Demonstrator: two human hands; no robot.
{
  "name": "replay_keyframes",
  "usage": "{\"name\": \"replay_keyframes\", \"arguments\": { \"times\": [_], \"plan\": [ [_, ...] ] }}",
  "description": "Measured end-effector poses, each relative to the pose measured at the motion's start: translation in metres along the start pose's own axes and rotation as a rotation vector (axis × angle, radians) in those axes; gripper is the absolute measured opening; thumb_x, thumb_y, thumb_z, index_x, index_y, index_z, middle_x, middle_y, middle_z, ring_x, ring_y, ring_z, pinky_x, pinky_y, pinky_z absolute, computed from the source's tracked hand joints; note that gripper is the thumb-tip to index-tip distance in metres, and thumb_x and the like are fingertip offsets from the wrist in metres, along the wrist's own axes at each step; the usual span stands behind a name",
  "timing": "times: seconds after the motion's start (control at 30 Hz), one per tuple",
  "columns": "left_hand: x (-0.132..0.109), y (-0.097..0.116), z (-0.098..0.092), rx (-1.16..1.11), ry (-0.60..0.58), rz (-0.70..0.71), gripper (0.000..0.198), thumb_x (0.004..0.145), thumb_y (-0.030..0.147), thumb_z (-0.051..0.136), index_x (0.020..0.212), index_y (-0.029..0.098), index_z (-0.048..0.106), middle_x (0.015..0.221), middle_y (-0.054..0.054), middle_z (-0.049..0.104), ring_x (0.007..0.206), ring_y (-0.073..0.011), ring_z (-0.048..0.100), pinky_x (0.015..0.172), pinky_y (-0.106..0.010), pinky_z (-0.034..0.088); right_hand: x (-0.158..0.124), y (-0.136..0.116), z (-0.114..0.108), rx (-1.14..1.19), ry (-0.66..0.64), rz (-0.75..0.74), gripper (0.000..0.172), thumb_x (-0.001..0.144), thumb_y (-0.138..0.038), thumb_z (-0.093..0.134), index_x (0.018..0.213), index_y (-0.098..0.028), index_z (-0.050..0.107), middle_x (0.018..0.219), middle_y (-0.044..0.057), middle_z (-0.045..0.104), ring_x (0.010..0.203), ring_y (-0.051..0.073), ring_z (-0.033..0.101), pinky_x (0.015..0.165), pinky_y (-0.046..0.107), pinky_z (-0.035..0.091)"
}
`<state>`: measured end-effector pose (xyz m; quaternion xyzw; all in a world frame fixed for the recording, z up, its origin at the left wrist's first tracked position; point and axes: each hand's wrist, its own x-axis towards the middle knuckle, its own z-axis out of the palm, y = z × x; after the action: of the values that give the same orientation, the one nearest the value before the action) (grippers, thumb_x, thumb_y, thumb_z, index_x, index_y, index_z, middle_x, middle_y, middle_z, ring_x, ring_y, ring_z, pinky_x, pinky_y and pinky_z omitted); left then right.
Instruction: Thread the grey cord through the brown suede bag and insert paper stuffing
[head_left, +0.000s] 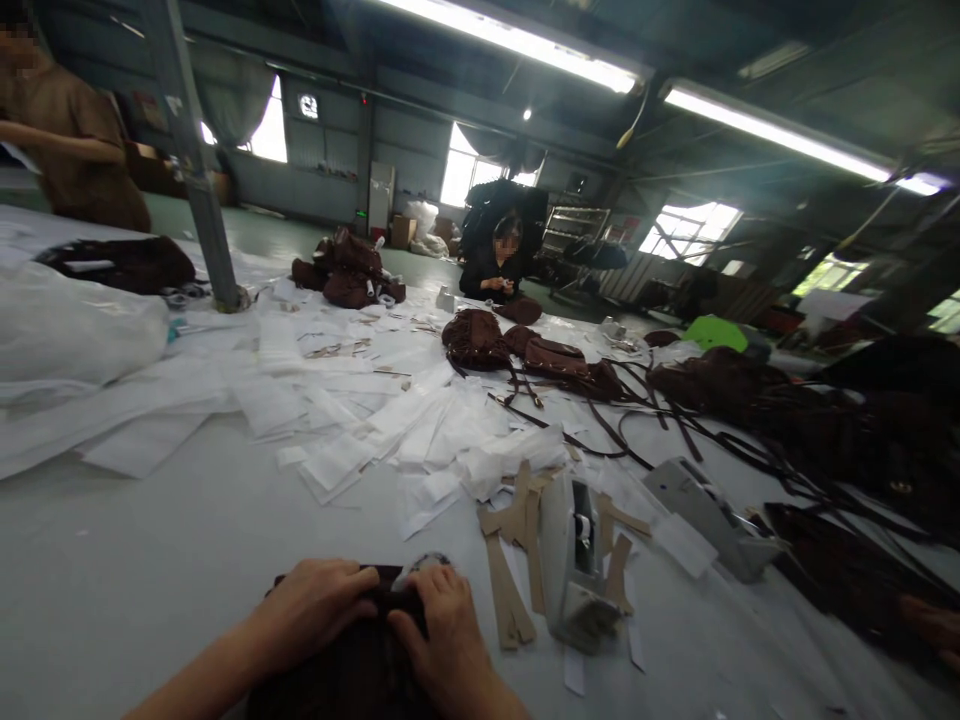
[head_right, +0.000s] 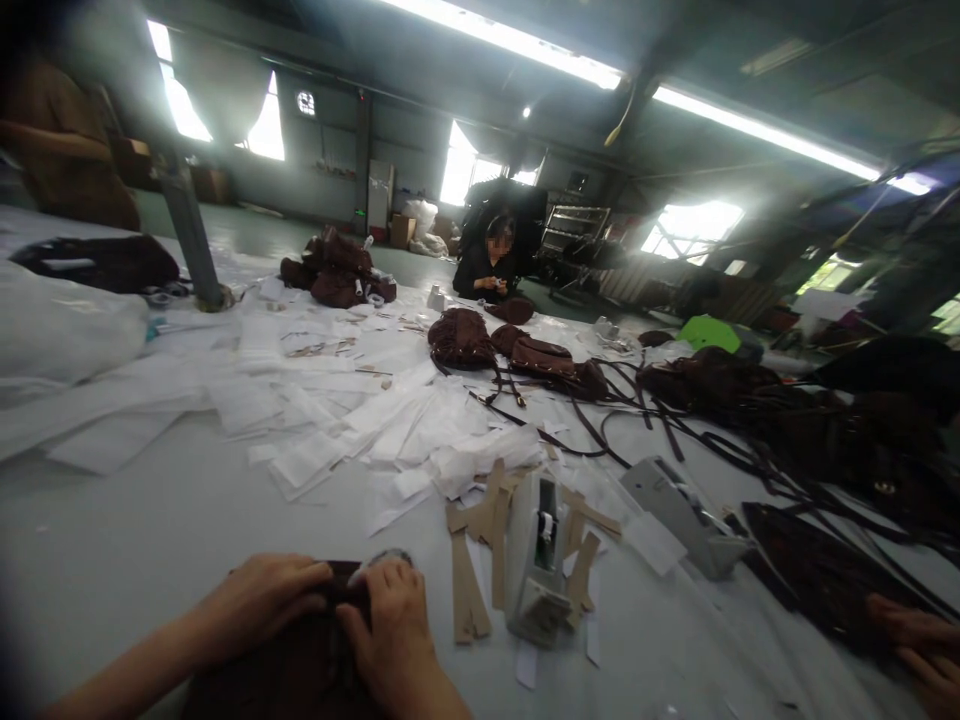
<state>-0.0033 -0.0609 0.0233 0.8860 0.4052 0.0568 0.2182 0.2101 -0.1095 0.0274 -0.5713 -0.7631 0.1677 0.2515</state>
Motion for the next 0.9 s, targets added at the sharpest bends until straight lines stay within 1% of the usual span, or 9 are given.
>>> {"name": "replay_keyframes", "arguments": {
  "times": [0.13, 0.33, 0.4, 0.47, 0.57, 0.7, 0.77, 0.83, 0.9],
  "plan": [
    [0.008, -0.001, -0.002, -0.006, -0.065, -0.055, 0.025, 0.091, 0.042, 0.042, 0.096, 0.025, 0.059, 0.093, -0.004, 0.071, 0.088, -0.0247, 0.066, 0.069, -0.028, 0.043, 0.004, 0.016, 0.026, -0.074, 0.036, -0.043, 0.007, 0.085, -0.026, 0.057, 0.083, -0.019, 0.057, 0.079, 0.002, 0.063, 0.078, 0.021, 0.055, 0.077, 0.037, 0.039],
    [0.012, 0.003, -0.031, -0.118, 0.017, -0.038, 0.032, 0.087, 0.049, 0.045, 0.087, 0.022, 0.063, 0.083, -0.003, 0.069, 0.077, -0.0215, 0.062, 0.064, -0.026, 0.038, 0.023, 0.018, -0.002, -0.037, 0.109, -0.134, 0.019, 0.09, -0.037, 0.05, 0.085, -0.021, 0.058, 0.083, 0.004, 0.063, 0.084, 0.023, 0.055, 0.077, 0.037, 0.042],
    [0.019, -0.002, -0.038, -0.318, -0.095, -0.054, 0.036, 0.085, 0.051, 0.047, 0.081, 0.02, 0.065, 0.073, -0.001, 0.067, 0.067, -0.0176, 0.058, 0.057, -0.024, 0.035, 0.01, 0.023, -0.004, 0.002, 0.201, -0.045, 0.021, 0.092, -0.037, 0.046, 0.095, -0.022, 0.059, 0.094, 0.006, 0.064, 0.093, 0.024, 0.056, 0.082, 0.039, 0.044],
    [0.029, -0.01, -0.043, -0.575, -0.24, -0.122, 0.045, 0.087, 0.054, 0.04, 0.081, 0.019, 0.067, 0.069, -0.001, 0.065, 0.06, -0.0144, 0.053, 0.054, -0.023, 0.035, -0.012, 0.03, -0.004, 0.081, 0.303, 0.159, 0.027, 0.093, -0.038, 0.042, 0.104, -0.021, 0.059, 0.1, 0.008, 0.065, 0.096, 0.024, 0.059, 0.084, 0.038, 0.047],
    [0.048, -0.025, -0.043, -0.841, -0.474, -0.243, 0.046, 0.084, 0.056, 0.042, 0.085, 0.018, 0.069, 0.069, -0.002, 0.065, 0.057, -0.0145, 0.053, 0.055, -0.025, 0.04, -0.041, 0.036, -0.009, 0.164, 0.297, 0.366, 0.033, 0.093, -0.042, 0.04, 0.105, -0.019, 0.06, 0.098, 0.008, 0.069, 0.084, 0.021, 0.065, 0.073, 0.032, 0.052],
    [0.075, -0.027, -0.024, -0.859, -0.845, -0.238, 0.025, 0.061, 0.039, 0.075, 0.071, 0.017, 0.069, 0.057, -0.002, 0.064, 0.048, -0.0184, 0.055, 0.051, -0.031, 0.046, -0.031, 0.023, -0.019, 0.077, 0.187, 0.06, 0.033, 0.091, -0.039, 0.047, 0.116, -0.02, 0.057, 0.113, 0.01, 0.065, 0.106, 0.023, 0.058, 0.093, 0.038, 0.045],
    [0.084, -0.019, -0.009, -0.836, -0.944, -0.219, 0.022, 0.055, 0.029, 0.081, 0.068, 0.017, 0.068, 0.056, 0.0, 0.065, 0.049, -0.0192, 0.056, 0.05, -0.033, 0.048, -0.013, 0.015, -0.016, 0.059, 0.07, -0.073, 0.025, 0.09, -0.039, 0.05, 0.102, -0.021, 0.063, 0.097, 0.006, 0.069, 0.093, 0.02, 0.061, 0.086, 0.035, 0.046],
    [0.088, -0.009, 0.008, -0.821, -0.94, -0.188, 0.02, 0.061, 0.028, 0.079, 0.07, 0.016, 0.067, 0.06, 0.001, 0.065, 0.052, -0.0175, 0.058, 0.054, -0.032, 0.05, 0.0, 0.011, -0.007, 0.055, 0.058, -0.127, 0.029, 0.088, -0.043, 0.053, 0.078, -0.019, 0.065, 0.072, 0.003, 0.066, 0.071, 0.017, 0.059, 0.067, 0.029, 0.045],
    [0.085, -0.001, 0.022, -0.834, -0.816, -0.153, 0.02, 0.077, 0.033, 0.07, 0.079, 0.014, 0.066, 0.071, 0.0, 0.066, 0.06, -0.0151, 0.06, 0.06, -0.031, 0.052, 0.006, 0.009, 0.005, 0.068, 0.143, -0.163, 0.037, 0.088, -0.047, 0.052, 0.067, -0.018, 0.061, 0.061, 0.002, 0.06, 0.061, 0.014, 0.054, 0.058, 0.027, 0.04]
  ]
}}
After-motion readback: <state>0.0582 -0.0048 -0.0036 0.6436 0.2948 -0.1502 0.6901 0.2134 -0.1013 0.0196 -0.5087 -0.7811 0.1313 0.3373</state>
